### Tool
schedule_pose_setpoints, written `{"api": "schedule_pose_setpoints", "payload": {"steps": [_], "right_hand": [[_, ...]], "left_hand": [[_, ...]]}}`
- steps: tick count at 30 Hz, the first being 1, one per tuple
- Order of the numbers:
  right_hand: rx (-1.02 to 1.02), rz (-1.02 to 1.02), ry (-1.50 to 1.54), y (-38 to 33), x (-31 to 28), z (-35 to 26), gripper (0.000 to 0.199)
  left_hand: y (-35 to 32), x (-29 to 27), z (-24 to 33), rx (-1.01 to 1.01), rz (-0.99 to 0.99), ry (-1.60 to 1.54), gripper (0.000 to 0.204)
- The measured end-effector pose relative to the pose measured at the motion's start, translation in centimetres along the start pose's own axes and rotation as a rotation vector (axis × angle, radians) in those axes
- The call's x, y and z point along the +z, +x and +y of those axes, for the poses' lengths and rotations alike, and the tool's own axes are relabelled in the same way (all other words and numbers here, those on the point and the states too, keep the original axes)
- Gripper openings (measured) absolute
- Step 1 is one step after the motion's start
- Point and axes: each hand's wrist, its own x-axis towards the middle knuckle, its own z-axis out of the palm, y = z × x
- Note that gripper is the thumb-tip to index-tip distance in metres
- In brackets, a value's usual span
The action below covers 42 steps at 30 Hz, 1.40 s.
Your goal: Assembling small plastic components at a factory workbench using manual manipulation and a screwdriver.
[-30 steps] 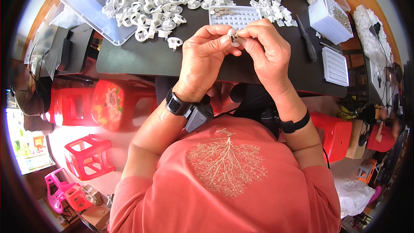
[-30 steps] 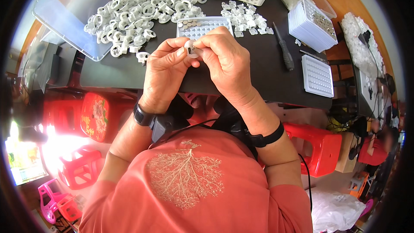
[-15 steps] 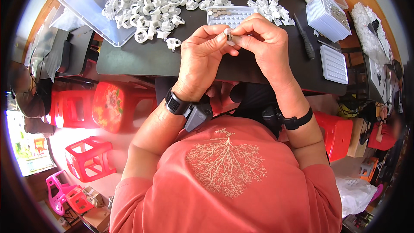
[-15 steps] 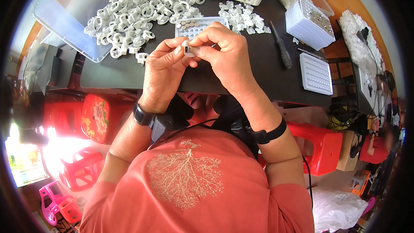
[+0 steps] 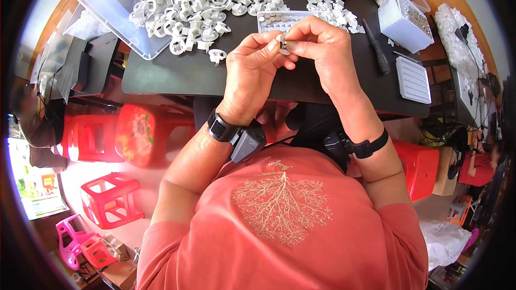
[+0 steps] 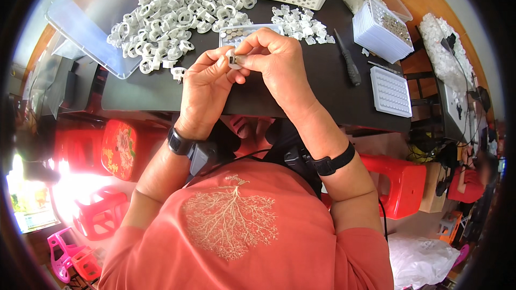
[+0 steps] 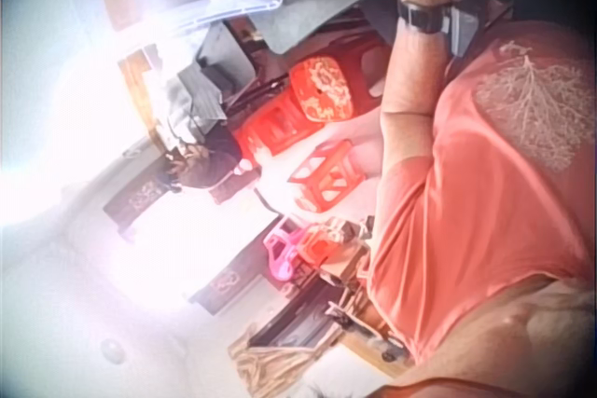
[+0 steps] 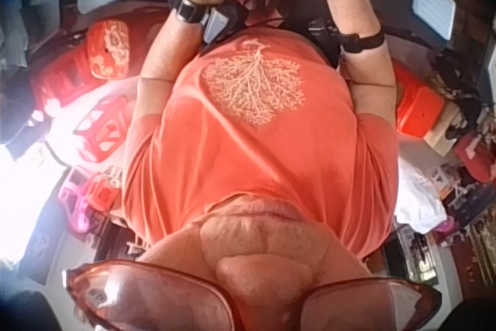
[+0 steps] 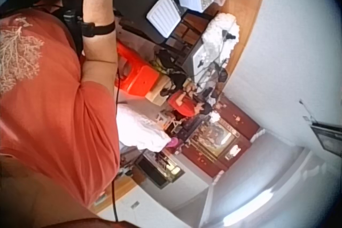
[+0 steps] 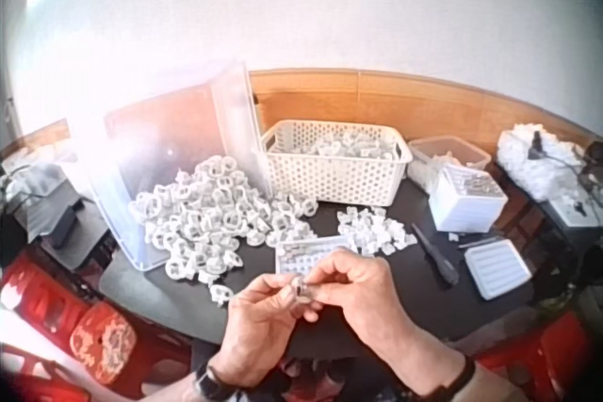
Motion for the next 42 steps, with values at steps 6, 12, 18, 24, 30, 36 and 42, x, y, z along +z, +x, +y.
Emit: {"api": "schedule_pose_setpoints", "payload": {"steps": [6,12,18,24,30,36,42], "right_hand": [[0.117,-0.019,0.015,0.4,-0.1,-0.5,0.005],[0.223,-0.002,0.106,0.3,0.4,-1.0,0.005],[0.297,0.066,0.008,0.3,0.3,-1.6,0.007],[0.277,0.032,0.089,0.9,0.4,-0.8,0.011],[0.241,-0.016,0.063,0.0,0.1,-1.1,0.013],[0.204,-0.027,-0.091,-0.4,-0.2,-1.9,0.015],[0.027,-0.004,-0.071,-0.5,0.9,-0.4,0.007]], "left_hand": [[0.1,-0.2,-0.2,0.008,-0.006,-0.015,0.013],[0.1,-0.2,-0.2,0.015,0.002,-0.056,0.011],[0.0,-0.1,-0.4,0.027,-0.002,-0.019,0.012],[0.0,0.0,-0.1,0.053,-0.009,0.034,0.016],[0.4,-0.8,-0.4,0.026,-0.045,-0.042,0.019],[0.3,-0.8,-0.5,0.022,-0.059,-0.080,0.020],[0.1,-0.8,-0.7,0.038,-0.076,-0.015,0.022]]}}
